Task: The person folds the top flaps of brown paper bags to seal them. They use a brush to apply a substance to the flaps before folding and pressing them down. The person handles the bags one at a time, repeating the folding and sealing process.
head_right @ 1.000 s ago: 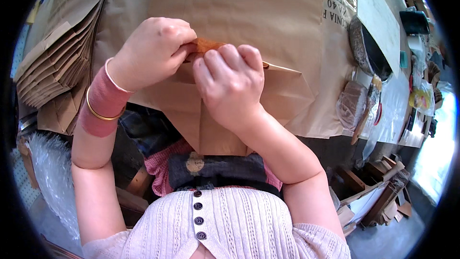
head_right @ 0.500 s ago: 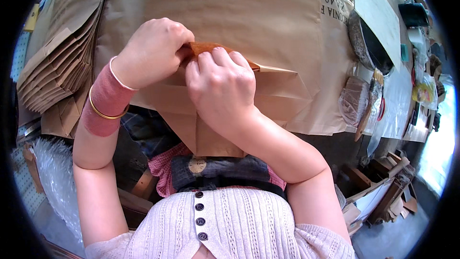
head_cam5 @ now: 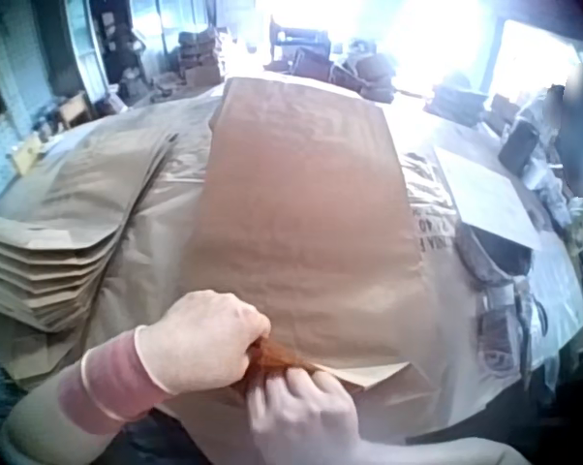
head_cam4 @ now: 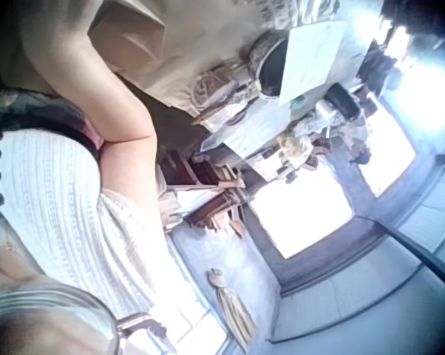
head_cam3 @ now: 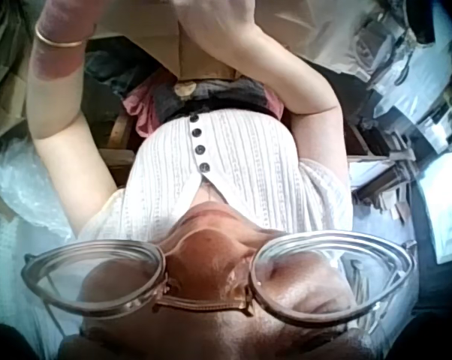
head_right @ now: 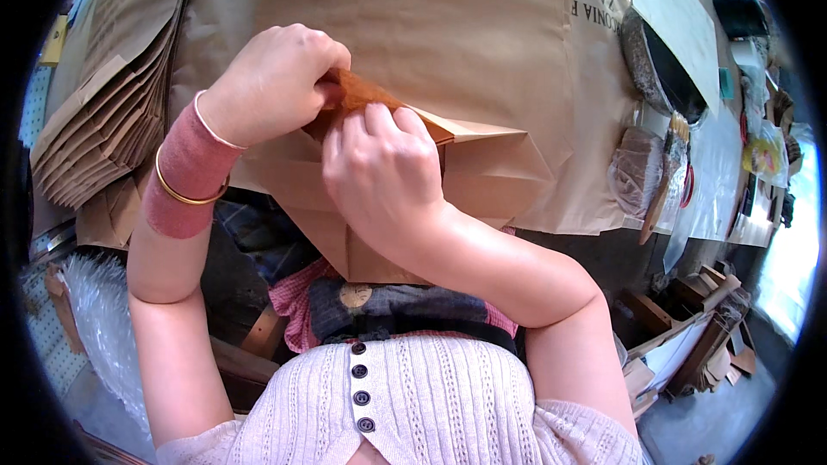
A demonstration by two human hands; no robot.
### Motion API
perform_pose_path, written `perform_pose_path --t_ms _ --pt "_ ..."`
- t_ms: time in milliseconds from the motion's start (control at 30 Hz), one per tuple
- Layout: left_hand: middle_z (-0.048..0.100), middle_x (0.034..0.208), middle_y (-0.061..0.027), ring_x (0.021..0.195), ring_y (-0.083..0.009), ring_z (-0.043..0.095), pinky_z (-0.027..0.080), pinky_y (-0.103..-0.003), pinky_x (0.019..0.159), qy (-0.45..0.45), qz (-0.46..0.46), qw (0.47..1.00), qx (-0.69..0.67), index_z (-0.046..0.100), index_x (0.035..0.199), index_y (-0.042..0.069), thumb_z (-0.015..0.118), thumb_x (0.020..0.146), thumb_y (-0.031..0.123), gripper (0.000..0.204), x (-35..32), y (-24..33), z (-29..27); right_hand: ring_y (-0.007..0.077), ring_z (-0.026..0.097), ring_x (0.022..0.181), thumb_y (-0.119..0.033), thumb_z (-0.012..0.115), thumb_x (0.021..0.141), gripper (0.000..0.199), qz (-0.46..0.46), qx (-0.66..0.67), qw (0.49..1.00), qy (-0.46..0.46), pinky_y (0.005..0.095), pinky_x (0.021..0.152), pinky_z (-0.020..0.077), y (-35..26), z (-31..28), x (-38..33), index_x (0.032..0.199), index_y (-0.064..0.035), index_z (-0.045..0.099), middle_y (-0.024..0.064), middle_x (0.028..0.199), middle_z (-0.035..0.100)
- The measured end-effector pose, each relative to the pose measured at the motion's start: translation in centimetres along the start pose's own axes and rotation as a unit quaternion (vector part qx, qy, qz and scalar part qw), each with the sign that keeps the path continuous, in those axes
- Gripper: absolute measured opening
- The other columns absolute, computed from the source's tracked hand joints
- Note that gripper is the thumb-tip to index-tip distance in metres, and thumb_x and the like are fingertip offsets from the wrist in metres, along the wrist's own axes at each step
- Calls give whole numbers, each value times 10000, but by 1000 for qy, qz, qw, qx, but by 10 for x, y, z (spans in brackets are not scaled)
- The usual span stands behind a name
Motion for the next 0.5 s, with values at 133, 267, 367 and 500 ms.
perform_pose_path --t_ms 133,267,367,500 --pt "659 738 -186 717 -354 658 541 -422 663 -41 -2 999 34 684 724 12 604 691 49 94 2 2 1 183 569 787 -149 627 643 130 7 -2 1000 -26 315 666 459 -4 7 0 760 -93 637 23 736 563" --pt "674 748 -175 724 -341 676 557 -408 666 -31 -9 998 51 689 731 22 608 702 55 92 0 1 1 191 562 770 -142 632 645 100 7 1 1000 -9 311 649 441 -4 7 1 722 -82 656 31 716 566" --pt "678 766 -180 739 -344 678 558 -416 673 -48 -22 995 80 691 740 24 608 708 54 94 1 2 3 209 554 750 -138 641 654 109 -4 12 1000 14 316 629 411 -4 8 1 692 -50 694 53 686 576" --pt "643 733 -192 719 -378 632 524 -445 651 12 -48 997 60 685 719 19 582 676 38 113 2 -8 9 229 542 770 -152 627 667 142 -33 -25 999 -26 320 635 412 -20 11 -6 710 -39 702 71 699 564"
Point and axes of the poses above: each hand's wrist, its own x-axis towards the middle knuckle, its own z-axis out of the palm, y = z × x, the point moved 7 cm from there along x, towards the middle knuckle
